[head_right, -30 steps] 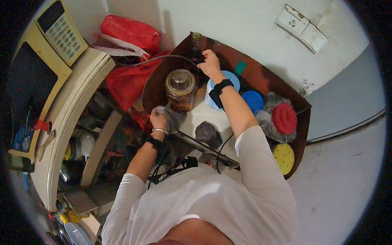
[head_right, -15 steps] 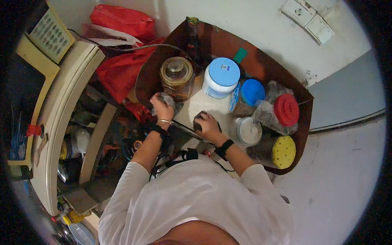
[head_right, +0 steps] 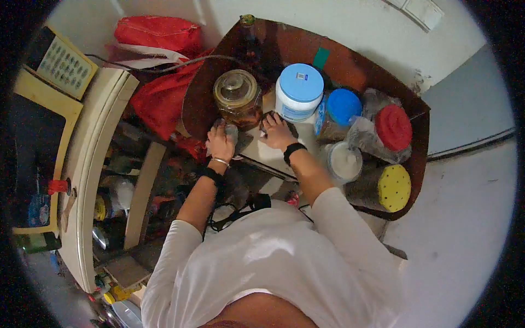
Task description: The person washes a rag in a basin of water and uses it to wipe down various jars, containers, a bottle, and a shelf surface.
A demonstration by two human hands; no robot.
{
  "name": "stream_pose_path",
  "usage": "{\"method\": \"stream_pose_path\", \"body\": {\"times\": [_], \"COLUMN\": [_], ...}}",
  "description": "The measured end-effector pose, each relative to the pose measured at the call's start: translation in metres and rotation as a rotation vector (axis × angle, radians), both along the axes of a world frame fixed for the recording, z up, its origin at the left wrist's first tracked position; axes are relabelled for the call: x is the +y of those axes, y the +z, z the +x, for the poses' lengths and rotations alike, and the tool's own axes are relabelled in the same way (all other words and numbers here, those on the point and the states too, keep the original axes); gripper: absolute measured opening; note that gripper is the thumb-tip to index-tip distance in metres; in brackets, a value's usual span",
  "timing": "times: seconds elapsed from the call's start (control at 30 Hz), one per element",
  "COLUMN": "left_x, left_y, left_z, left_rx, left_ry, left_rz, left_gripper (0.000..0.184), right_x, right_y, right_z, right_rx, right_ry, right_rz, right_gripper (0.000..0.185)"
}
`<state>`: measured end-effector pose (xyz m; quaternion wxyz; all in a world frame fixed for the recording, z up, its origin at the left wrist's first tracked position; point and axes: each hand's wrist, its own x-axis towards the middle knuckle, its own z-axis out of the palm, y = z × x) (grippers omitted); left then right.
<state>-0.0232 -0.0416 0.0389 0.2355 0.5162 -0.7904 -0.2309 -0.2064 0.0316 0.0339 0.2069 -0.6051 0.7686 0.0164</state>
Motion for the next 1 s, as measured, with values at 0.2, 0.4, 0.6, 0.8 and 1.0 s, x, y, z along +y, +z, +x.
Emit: {"method": "stream_pose_path", "body": {"times": [0.2, 0.4, 0.6, 0.8, 1.0], "left_x": [0.012, -0.003, -0.014, -0.010, -0.011], "left_y": [0.023, 0.027, 0.005, -0.021, -0.015], "left_z": [0.015, 0.019, 0.002, 0.023, 0.025], "left_rx": [-0.184, -0.403, 0.895, 0.118, -0.179], "left_ry": [-0.136, -0.134, 0.006, -0.347, -0.400], "left_rz": [-0.228, 0.053, 0.654, -0.118, -0.330], "left_gripper": [0.054, 0.046, 0.059, 0.062, 0.054], "right_x": [0.025, 0.073, 0.086, 0.053, 0.010], "right_y": [-0.010, -0.020, -0.003, -0.005, -0.005], "right_z": [-0.011, 0.010, 0.024, 0.021, 0.005], "right_rx": [-0.105, -0.066, -0.154, -0.042, 0.008], "right_ry": [-0.005, -0.233, -0.056, -0.005, -0.045], "right_rz": [-0.268, -0.424, -0.281, -0.227, -0.159], "right_gripper": [0.051, 0.045, 0.057, 0.063, 0.061]}}
